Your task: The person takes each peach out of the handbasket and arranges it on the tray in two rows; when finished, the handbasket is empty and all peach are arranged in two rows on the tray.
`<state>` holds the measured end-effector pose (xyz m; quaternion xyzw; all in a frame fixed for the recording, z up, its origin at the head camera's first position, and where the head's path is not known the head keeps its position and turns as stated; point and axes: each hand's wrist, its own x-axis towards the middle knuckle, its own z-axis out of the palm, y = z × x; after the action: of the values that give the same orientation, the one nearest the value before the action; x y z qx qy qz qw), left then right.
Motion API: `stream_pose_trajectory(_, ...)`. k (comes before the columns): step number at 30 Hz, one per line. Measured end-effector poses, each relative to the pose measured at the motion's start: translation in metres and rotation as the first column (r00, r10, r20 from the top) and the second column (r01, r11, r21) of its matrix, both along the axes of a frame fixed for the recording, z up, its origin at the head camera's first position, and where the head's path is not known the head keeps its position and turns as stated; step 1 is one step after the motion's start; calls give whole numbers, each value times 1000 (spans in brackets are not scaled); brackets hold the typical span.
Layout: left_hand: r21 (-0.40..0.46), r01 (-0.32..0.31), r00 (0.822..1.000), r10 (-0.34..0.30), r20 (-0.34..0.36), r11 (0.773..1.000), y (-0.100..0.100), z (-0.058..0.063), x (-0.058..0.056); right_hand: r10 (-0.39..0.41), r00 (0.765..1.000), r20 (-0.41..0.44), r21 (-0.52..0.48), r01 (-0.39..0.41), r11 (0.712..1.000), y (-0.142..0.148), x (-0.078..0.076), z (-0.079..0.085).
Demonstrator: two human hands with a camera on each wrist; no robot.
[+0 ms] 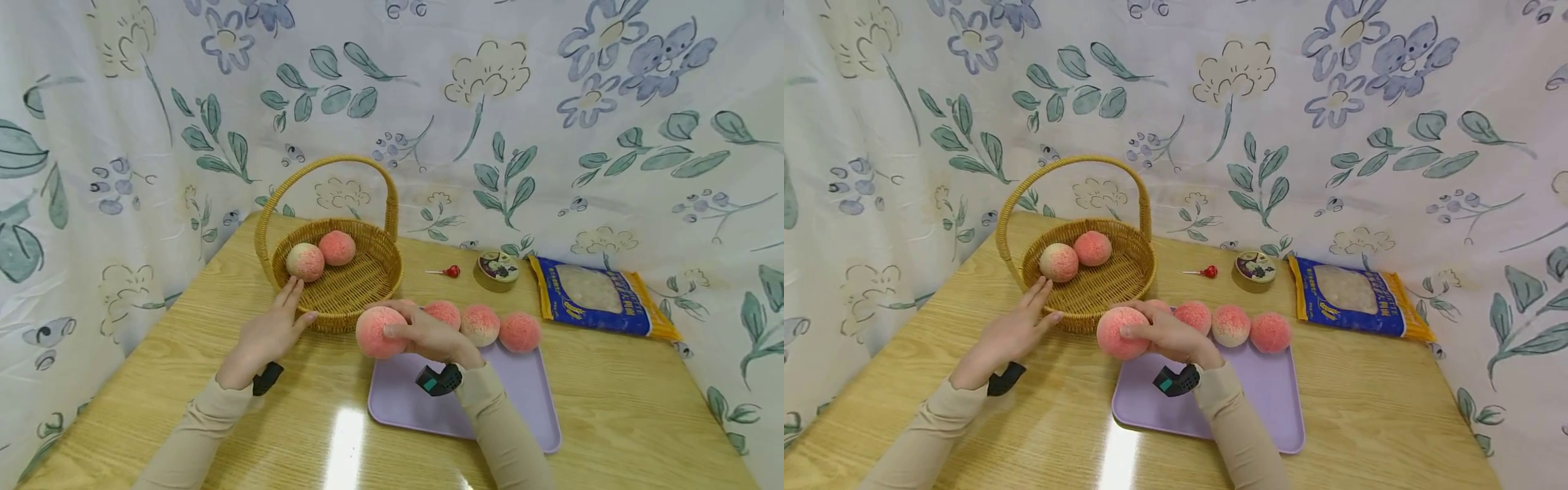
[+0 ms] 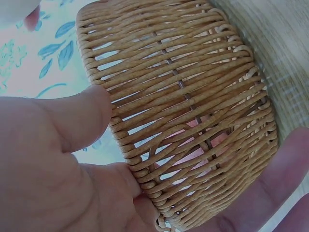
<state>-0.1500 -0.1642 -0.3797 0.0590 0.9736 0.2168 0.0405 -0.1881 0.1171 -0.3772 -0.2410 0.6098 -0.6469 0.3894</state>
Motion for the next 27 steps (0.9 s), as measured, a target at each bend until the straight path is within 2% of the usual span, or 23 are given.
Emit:
stream_pose_trajectory(8,-16,-8,1000,8,-6,1000,0,-4,1,-60,998,-16,111,61,992,-4,3,-19)
stream_pose_trajectory(13,-12,-4,1000,3,-11,1000,-1,-3,1,-89,993,-82,169,102,980,-11,4,-25)
stream_pose_trajectory(16,-13,-1,1000,1,-14,1000,0,-2,1,-104,980,-170,216,140,966,-17,6,-27)
stream_pose_trajectory(19,-13,-4,1000,4,-16,1000,-1,-1,1,-130,954,-269,257,201,945,-23,9,-29)
stream_pose_trajectory(22,-12,-5,1000,5,-17,1000,-1,0,1,-157,939,-306,274,245,930,-30,12,-31)
stream_pose_trajectory(27,-16,-7,1000,7,-13,1000,0,-1,1,-181,930,-319,290,277,916,-36,16,-32)
